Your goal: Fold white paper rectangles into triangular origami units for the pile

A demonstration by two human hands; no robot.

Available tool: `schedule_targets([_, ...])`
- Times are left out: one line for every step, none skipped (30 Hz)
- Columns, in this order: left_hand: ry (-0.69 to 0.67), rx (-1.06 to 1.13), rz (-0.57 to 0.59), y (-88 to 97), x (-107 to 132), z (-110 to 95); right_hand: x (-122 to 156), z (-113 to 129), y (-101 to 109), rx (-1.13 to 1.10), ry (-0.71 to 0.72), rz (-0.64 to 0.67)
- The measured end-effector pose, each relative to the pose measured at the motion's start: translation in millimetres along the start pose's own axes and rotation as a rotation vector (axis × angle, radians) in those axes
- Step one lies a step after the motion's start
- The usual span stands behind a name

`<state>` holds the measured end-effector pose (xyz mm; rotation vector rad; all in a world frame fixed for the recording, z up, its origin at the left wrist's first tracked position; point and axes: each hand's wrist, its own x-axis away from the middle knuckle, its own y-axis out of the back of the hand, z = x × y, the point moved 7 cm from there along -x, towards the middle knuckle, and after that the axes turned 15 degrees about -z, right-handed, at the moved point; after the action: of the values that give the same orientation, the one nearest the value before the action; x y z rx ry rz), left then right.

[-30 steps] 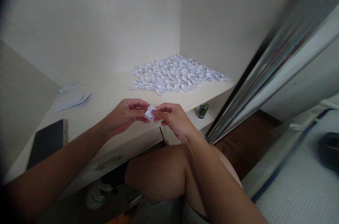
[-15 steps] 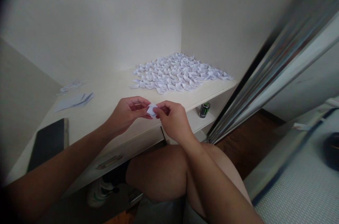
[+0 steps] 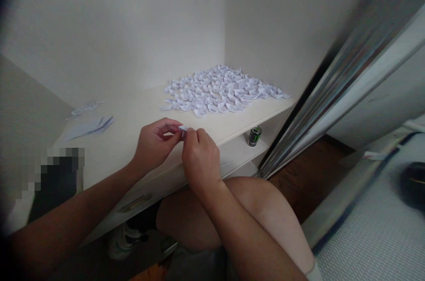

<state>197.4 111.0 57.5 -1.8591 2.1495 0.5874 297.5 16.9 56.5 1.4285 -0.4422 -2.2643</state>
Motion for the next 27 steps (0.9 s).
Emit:
schedule_targets([-0.009,-0.007,-0.014,0.6,0.1,-1.5,0.4,0.4,-0.6,-0.01,0.009,-0.001])
schedule_targets([-0.013,-0.013,-0.02,0.8,0.4,-2.7,0.5,-0.1,-1.0,-0.026,0.007,-0.002])
schedule_targets([-0.015,-0.022,-0.024,0.7,0.7,-3.6,0.4,-1.1,-1.1,-0.046,-0.002,-0.008])
schedule_targets([-0.017,-0.033,-0.029,0.7,1.0,-4.3,0.1,-2.5,-0.9,-0.066,-0.018,-0.019])
schedule_targets([-0.02,-0.045,-0.036,0.8,1.3,-4.5,-0.1,-3.6,-0.5,-0.086,-0.034,-0.033])
schedule_targets([-0.022,-0.055,-0.048,1.3,1.6,-4.5,-0.3,-4.3,-0.3,-0.106,-0.048,-0.046])
schedule_targets([-0.023,-0.058,-0.061,1.9,1.9,-4.2,-0.3,-4.5,-0.2,-0.125,-0.058,-0.059])
schedule_targets([-0.022,-0.055,-0.073,2.4,2.2,-3.6,-0.1,-4.2,-0.5,-0.145,-0.061,-0.068])
schedule_targets([-0.019,-0.045,-0.084,2.8,2.4,-3.0,0.3,-3.6,-1.1,-0.162,-0.061,-0.072])
schedule_targets([-0.014,-0.033,-0.093,3.1,2.7,-2.4,1.0,-2.8,-1.8,-0.176,-0.056,-0.074])
schedule_targets([-0.009,-0.021,-0.101,3.4,2.8,-2.1,1.8,-1.8,-2.4,-0.185,-0.044,-0.076])
schedule_targets([-0.005,-0.012,-0.108,3.6,2.8,-2.1,2.8,-0.6,-2.8,-0.19,-0.027,-0.081])
schedule_targets([-0.002,-0.007,-0.115,4.0,2.7,-2.3,3.8,1.2,-2.8,-0.194,-0.001,-0.088])
schedule_targets([0.001,-0.004,-0.124,4.4,2.5,-2.7,4.9,3.3,-2.8,-0.201,0.03,-0.094])
schedule_targets([0.004,0.001,-0.132,5.0,2.1,-3.3,5.9,5.6,-2.8,-0.212,0.059,-0.097])
schedule_targets([0.008,0.006,-0.138,5.5,1.6,-3.8,6.7,7.7,-2.9,-0.23,0.079,-0.095])
schedule_targets([0.016,0.012,-0.142,5.8,0.9,-3.9,7.1,9.1,-3.1,-0.253,0.084,-0.09])
schedule_targets([0.033,0.024,-0.142,5.9,0.3,-3.3,7.1,9.2,-3.2,-0.279,0.068,-0.088])
schedule_targets([0.061,0.044,-0.139,5.6,-0.3,-1.9,6.4,7.7,-2.9,-0.305,0.028,-0.093])
schedule_targets([0.103,0.073,-0.129,4.6,-0.7,0.4,5.4,4.5,-2.7,-0.332,-0.035,-0.102])
schedule_targets([0.154,0.108,-0.119,3.4,-0.8,3.3,4.4,-0.4,-2.8,-0.367,-0.121,-0.11])
schedule_targets([0.205,0.147,-0.111,1.9,-0.7,6.0,3.6,-6.2,-3.9,-0.417,-0.221,-0.11])
schedule_targets([0.25,0.185,-0.106,0.6,-0.5,8.1,3.2,-12.2,-6.3,-0.483,-0.328,-0.098])
schedule_targets([0.282,0.217,-0.104,-0.5,-0.2,9.4,3.1,-17.6,-9.6,-0.558,-0.43,-0.077])
schedule_targets([0.299,0.241,-0.103,-1.4,-0.1,9.7,2.9,-22.1,-13.1,-0.632,-0.517,-0.051])
schedule_targets([0.303,0.255,-0.102,-2.0,0.0,9.3,2.4,-25.6,-16.2,-0.695,-0.586,-0.025])
schedule_targets([0.3,0.26,-0.096,-2.5,0.1,8.5,1.5,-28.5,-18.1,-0.739,-0.632,-0.007])
